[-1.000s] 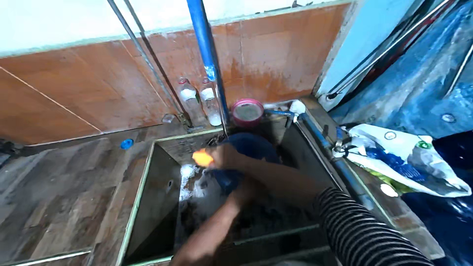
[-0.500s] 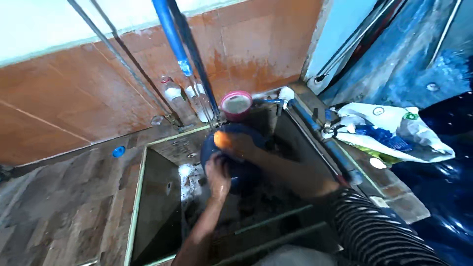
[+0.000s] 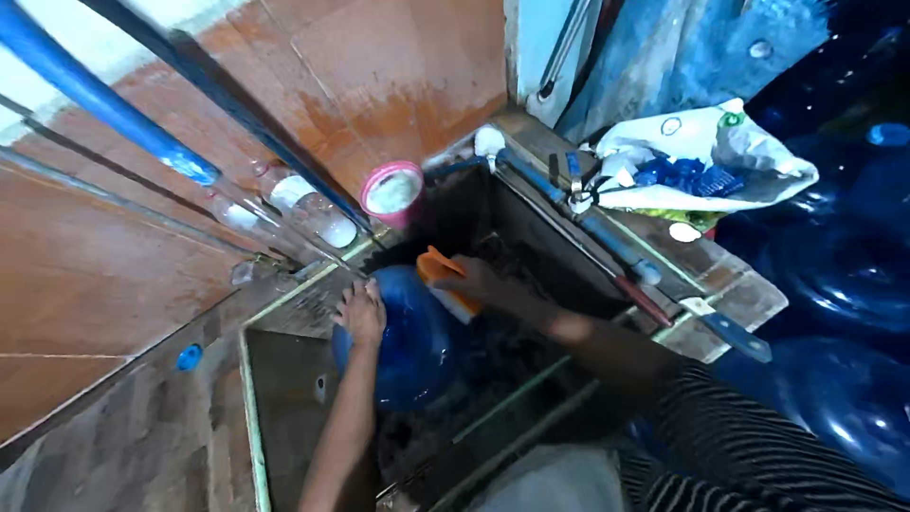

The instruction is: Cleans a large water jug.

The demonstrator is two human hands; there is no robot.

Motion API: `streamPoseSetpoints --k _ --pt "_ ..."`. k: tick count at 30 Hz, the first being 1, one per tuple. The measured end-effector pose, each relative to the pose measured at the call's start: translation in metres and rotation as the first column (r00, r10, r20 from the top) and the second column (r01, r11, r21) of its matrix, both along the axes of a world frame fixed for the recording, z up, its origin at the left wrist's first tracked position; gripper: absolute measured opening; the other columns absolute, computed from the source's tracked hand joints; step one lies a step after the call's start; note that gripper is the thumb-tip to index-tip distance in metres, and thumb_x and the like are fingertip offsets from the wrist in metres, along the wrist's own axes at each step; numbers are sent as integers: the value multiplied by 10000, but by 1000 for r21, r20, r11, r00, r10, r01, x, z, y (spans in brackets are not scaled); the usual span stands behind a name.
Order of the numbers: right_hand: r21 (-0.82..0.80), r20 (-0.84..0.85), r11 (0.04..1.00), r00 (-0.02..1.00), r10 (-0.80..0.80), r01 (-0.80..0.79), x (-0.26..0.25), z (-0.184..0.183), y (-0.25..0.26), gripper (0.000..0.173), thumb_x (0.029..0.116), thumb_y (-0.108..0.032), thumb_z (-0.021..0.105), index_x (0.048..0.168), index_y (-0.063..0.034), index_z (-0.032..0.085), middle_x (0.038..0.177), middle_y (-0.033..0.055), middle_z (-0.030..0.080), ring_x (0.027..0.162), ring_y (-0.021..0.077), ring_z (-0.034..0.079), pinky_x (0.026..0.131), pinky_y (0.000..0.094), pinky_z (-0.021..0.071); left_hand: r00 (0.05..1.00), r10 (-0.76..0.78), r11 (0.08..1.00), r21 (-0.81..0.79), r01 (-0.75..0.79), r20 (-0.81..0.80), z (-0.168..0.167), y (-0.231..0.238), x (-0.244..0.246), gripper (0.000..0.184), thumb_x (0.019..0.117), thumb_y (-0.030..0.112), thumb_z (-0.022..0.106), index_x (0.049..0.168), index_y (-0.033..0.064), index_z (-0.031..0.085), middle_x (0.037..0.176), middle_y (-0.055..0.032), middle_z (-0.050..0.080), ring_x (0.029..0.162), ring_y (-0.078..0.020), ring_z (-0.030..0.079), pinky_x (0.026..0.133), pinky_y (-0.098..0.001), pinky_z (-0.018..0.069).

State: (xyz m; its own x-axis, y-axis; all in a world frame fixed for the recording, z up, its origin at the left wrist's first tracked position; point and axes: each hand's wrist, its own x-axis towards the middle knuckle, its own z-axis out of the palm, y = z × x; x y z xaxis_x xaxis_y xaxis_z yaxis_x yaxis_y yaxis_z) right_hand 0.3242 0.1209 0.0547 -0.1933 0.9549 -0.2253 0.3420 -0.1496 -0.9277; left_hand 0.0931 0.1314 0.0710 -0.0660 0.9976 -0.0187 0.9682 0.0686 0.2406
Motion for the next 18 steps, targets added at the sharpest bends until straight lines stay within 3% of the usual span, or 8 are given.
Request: streamPoseSetpoints --k 4,5,7,9,12,14,16,18 --pt "-12 -99 995 990 -97 96 -18 -18 27 542 981 -389 699 1290 47 613 1159 275 674 1077 388 667 962 562 526 987 -141 975 181 125 78 -16 18 32 430 1082 294 428 1341 33 651 1463 -259 534 1420 -480 412 1183 -699 147" --pt "-29 -112 994 988 -106 103 -23 -21 19 554 982 -393 696 1312 41 601 1178 270 672 1097 378 665 983 549 521 994 -45 987 157 29 101 -16 28 27 487 1068 364 471 1395 27 602 1522 -280 456 1455 -489 349 1190 -697 135" --pt "-75 -135 991 984 -117 108 -31 -26 1 568 982 -381 693 1345 42 584 1220 265 663 1147 356 651 1028 514 499 958 256 965 31 -261 128 -15 50 17 754 1032 563 479 1575 51 370 1655 -294 191 1536 -503 128 1167 -743 102" --pt "-99 -159 986 976 -147 132 -32 -28 5 559 1000 -368 676 1345 60 574 1236 277 653 1155 363 646 1032 507 494 938 324 946 -9 -325 122 -14 52 24 837 1016 615 464 1619 71 263 1684 -278 71 1545 -510 32 1146 -773 88" --pt "-16 -170 995 980 -99 98 -21 -20 49 527 1000 -360 675 1287 77 604 1190 288 660 1103 384 657 987 550 513 990 -12 983 182 -15 143 -24 11 39 739 1021 462 509 1558 -23 359 1650 -324 165 1524 -546 105 1193 -709 79" --pt "62 -180 996 982 -52 64 -24 -13 60 483 961 -330 723 1217 71 639 1123 270 676 1036 364 670 939 545 531 963 -189 948 291 128 193 -33 -2 27 635 1020 388 474 1495 -34 466 1622 -295 291 1503 -514 235 1207 -673 142" --pt "64 -181 997 983 -37 50 -42 -6 36 502 940 -335 753 1234 53 633 1112 258 684 1030 361 676 938 544 538 972 2 972 228 -57 234 -26 10 2 664 1057 426 461 1511 -57 414 1604 -313 304 1493 -491 279 1176 -699 189" --pt "11 -142 1000 989 -26 28 -57 3 15 550 963 -376 722 1325 20 601 1191 248 678 1118 360 660 1002 533 505 950 188 971 99 -218 249 -20 20 -7 777 1059 497 431 1583 -51 263 1657 -308 161 1548 -467 134 1190 -717 95"
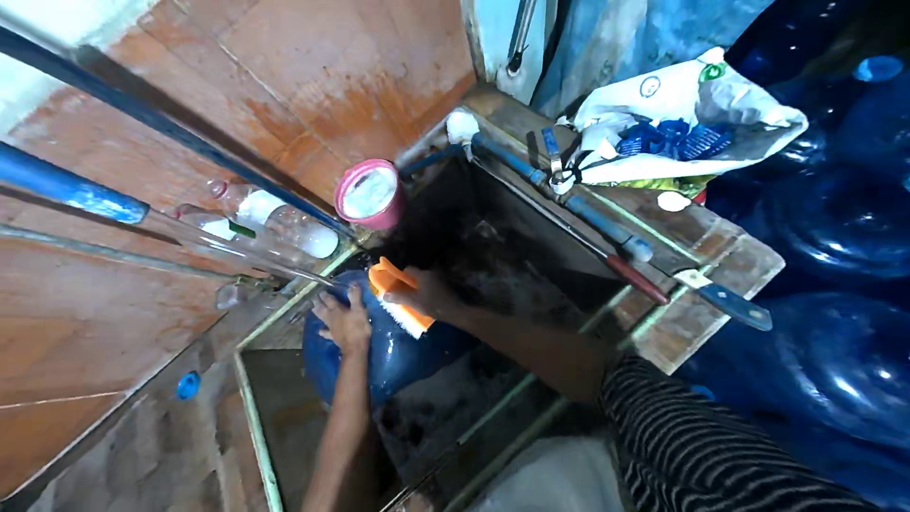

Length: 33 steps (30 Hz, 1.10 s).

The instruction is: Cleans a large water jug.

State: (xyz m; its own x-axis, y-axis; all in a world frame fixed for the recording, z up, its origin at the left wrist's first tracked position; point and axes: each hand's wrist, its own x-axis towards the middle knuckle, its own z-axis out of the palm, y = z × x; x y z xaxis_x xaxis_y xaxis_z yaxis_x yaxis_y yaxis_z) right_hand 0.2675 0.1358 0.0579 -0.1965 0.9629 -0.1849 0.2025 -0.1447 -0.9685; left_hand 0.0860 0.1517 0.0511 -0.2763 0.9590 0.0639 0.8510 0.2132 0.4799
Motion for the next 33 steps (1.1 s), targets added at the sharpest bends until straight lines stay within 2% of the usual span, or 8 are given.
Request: streamPoseSetpoints --k 5,9,13,17,20,23,26,33 --pt "84 265 982 954 142 -170 3 28 65 546 916 -366 764 1209 73 629 1184 283 653 1124 418 636 947 615 498 907 -412 887 194 420 -80 -23 -58 37 745 939 358 609 1464 -138 427 1589 -350 304 1486 -531 264 1210 -649 192" --pt "186 457 957 882 115 -221 -29 59 36 413 919 -279 742 1204 13 677 1114 252 700 1066 424 676 871 641 531 953 -242 936 213 279 -185 -10 -64 41 690 841 380 764 1255 -148 599 1362 -384 523 1274 -548 509 1090 -611 392" --pt "167 635 893 739 227 -417 -72 80 21 300 1022 -112 584 1303 -13 624 1206 231 682 1143 414 655 927 595 528 925 -321 947 -91 309 -202 8 -89 64 580 854 229 798 1267 -136 619 1414 -387 496 1381 -507 443 1173 -556 329" --pt "254 691 664 612 385 -703 -82 62 10 487 1009 -259 646 1431 -39 544 1234 273 662 1180 461 622 989 639 462 794 -592 796 -252 550 -140 13 -109 65 483 962 268 679 1312 -62 637 1396 -282 583 1375 -422 497 1169 -540 348" --pt "325 575 804 779 250 -498 -46 51 11 434 992 -257 664 1364 -38 621 1185 256 697 1134 431 660 972 625 494 730 -656 753 -102 650 -195 -1 -115 41 486 1000 372 596 1365 55 653 1484 -206 546 1453 -421 413 1210 -667 165" --pt "253 609 920 788 90 -300 24 44 9 523 991 -317 679 1436 -67 562 1218 253 684 1136 443 657 957 635 502 924 -314 946 9 324 -219 -6 -104 16 593 1047 386 493 1525 37 464 1623 -273 310 1503 -523 241 1133 -786 133" --pt "122 599 985 801 23 -119 91 28 -25 604 999 -421 656 1499 -118 501 1199 257 688 1123 459 659 958 651 498 997 -25 997 -76 31 75 11 -79 19 734 1077 361 507 1612 -18 177 1601 -350 261 1456 -497 348 1162 -621 323" --pt "-95 640 978 764 -82 185 177 -24 -103 603 995 -427 656 1462 -65 537 1488 256 480 1287 457 549 1048 632 448 947 -321 925 -218 311 -12 38 -8 14 535 1108 294 438 1572 38 364 1451 -310 518 1337 -468 515 1112 -626 379"
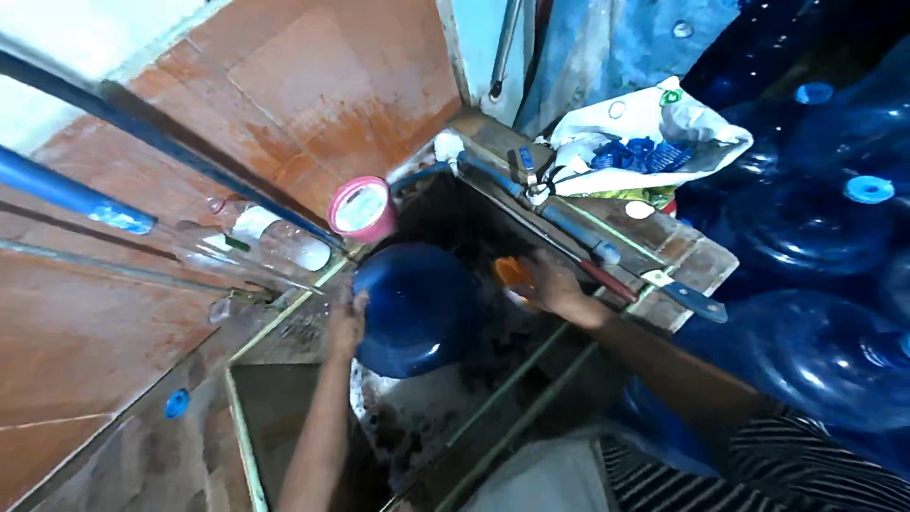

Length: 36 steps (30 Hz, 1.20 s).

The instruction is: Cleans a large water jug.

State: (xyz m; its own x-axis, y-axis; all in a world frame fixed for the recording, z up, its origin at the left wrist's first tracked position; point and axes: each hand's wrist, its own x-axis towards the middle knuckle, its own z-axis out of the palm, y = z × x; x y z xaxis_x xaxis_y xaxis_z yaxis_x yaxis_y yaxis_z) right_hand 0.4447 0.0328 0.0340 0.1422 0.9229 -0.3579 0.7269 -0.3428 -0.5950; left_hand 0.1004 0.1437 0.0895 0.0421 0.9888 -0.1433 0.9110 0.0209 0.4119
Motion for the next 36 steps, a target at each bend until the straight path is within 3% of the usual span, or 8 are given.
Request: streamPoseSetpoints --k 4,9,12,16,22,26,30,36 --pt "-4 -53 998 996 68 -68 8 -2 -29 542 1037 -372 589 1466 -46 536 1530 227 465 1313 419 554 1068 600 447 905 298 954 77 -288 -304 -15 30 9 670 1087 510 369 1575 51 359 1574 -315 358 1456 -517 336 1118 -728 262" --pt "-3 -113 984 978 174 -176 -2 9 -37 481 1059 -339 551 1450 -59 562 1541 200 469 1356 390 524 1112 573 418 986 155 953 274 -132 -65 -38 27 -23 558 1056 421 496 1451 28 539 1484 -265 510 1446 -463 386 1160 -748 111" --pt "127 -59 978 983 175 -167 3 23 -16 396 1063 -282 559 1384 -59 624 1481 185 537 1297 386 574 1072 582 450 955 295 940 186 -287 -17 -38 35 -28 567 1096 380 429 1526 11 440 1604 -319 295 1502 -552 177 1101 -810 118" --pt "401 106 895 980 167 -196 24 24 39 281 1018 -176 625 1236 -19 708 1293 218 649 1191 402 635 1007 585 507 991 53 942 322 -91 126 -39 10 -2 671 986 400 569 1510 -5 459 1621 -306 275 1520 -502 195 1197 -707 56" --pt "465 210 853 965 154 -238 79 41 111 272 1029 -135 577 1217 10 710 1324 253 629 1235 452 599 1035 646 453 901 417 904 161 -397 -120 -45 13 -29 842 1038 628 370 1629 51 211 1668 -312 98 1516 -576 62 1112 -809 102" --pt "439 228 872 965 127 -219 99 33 147 299 1055 -144 518 1242 8 695 1395 242 597 1245 476 593 1019 686 444 996 39 902 431 -3 -76 -57 -25 -24 850 971 609 447 1532 -28 414 1613 -334 268 1496 -560 210 1151 -773 93" --pt "415 280 869 947 158 -268 106 33 168 338 1074 -152 469 1281 18 674 1450 241 565 1340 464 531 1098 662 390 889 458 868 221 -445 -9 -46 3 -53 718 1071 551 369 1518 -7 442 1570 -306 376 1496 -483 286 1152 -753 149" --pt "376 316 861 921 230 -344 116 33 185 354 1079 -159 450 1250 53 676 1419 267 581 1339 483 524 1117 666 360 904 97 909 332 -251 417 -30 8 -19 420 1101 184 391 964 -58 706 929 -115 713 956 -122 661 978 -315 492"
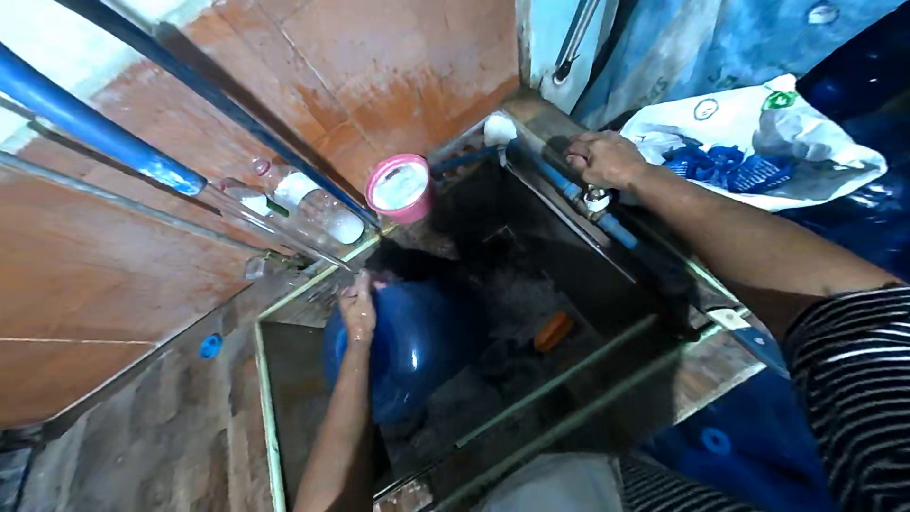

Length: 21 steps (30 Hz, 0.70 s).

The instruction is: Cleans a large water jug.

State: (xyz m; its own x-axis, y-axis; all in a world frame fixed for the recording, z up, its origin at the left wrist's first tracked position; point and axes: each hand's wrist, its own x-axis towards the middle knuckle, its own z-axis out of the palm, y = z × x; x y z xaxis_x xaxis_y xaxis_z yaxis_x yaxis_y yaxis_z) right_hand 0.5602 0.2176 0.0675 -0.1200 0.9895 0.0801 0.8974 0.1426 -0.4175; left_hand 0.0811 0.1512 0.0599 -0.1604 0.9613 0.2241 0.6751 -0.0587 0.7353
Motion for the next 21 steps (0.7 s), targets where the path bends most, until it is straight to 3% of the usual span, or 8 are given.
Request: streamPoseSetpoints --k 2,4,7,11,14,16,19,21 --pt "-8 22 1000 1000 -3 4 5 -6 7 353 1077 -177 456 1231 51 678 1387 277 597 1319 494 533 1102 680 364 997 -13 1000 -21 12 -78 -2 0 10 387 1075 226 474 1139 -68 719 1331 -247 632 1356 -347 512 1219 -545 220" --pt "-37 40 999 999 -13 15 12 -11 9 364 1082 -195 452 1235 44 680 1382 275 601 1313 498 537 1084 695 377 963 124 980 -122 -157 -239 -6 -2 20 592 1061 413 481 1444 -36 524 1630 -292 262 1515 -484 222 1193 -694 116" --pt "-20 29 1000 1000 10 -10 18 -18 6 378 1086 -190 437 1214 66 683 1392 273 599 1329 486 536 1080 689 386 907 206 923 -234 -305 -367 -7 -15 47 875 1008 555 524 1594 -34 247 1664 -324 87 1533 -528 89 1179 -718 102" --pt "11 42 1000 999 -16 15 38 -24 -12 411 1100 -215 415 1261 72 661 1435 273 569 1369 476 505 1119 671 370 892 -189 976 -180 124 -410 -18 -59 58 913 909 620 613 1563 24 387 1676 -257 170 1552 -471 116 1206 -704 40" --pt "-40 142 967 959 -244 252 40 -3 -52 465 1108 -298 436 1185 95 673 1253 370 628 1207 585 575 988 753 415 837 -83 994 -99 35 -541 -24 -86 39 886 883 758 489 1526 147 499 1638 -258 285 1499 -570 183 1127 -799 97" --pt "-171 236 925 925 -297 340 14 18 -57 533 1105 -351 441 1182 130 657 1261 400 605 1245 588 539 1059 739 338 822 -45 992 -119 -28 -567 -27 -95 30 920 883 783 463 1557 156 455 1642 -274 263 1479 -623 154 1106 -819 76" --pt "-126 66 991 997 -35 43 -78 25 -44 475 1031 -373 613 1189 67 696 1315 340 605 1276 539 541 1070 701 388 814 -90 995 -81 53 -574 -31 -102 28 928 880 817 411 1537 167 490 1633 -256 302 1467 -628 187 1101 -826 81" --pt "-47 -111 935 932 346 -353 -165 10 -31 509 1000 -396 643 1389 -67 634 1498 246 509 1398 442 467 1132 629 371 839 -73 997 -42 59 -540 -28 -104 24 843 897 745 497 1488 147 552 1613 -263 338 1468 -594 243 1102 -815 123"
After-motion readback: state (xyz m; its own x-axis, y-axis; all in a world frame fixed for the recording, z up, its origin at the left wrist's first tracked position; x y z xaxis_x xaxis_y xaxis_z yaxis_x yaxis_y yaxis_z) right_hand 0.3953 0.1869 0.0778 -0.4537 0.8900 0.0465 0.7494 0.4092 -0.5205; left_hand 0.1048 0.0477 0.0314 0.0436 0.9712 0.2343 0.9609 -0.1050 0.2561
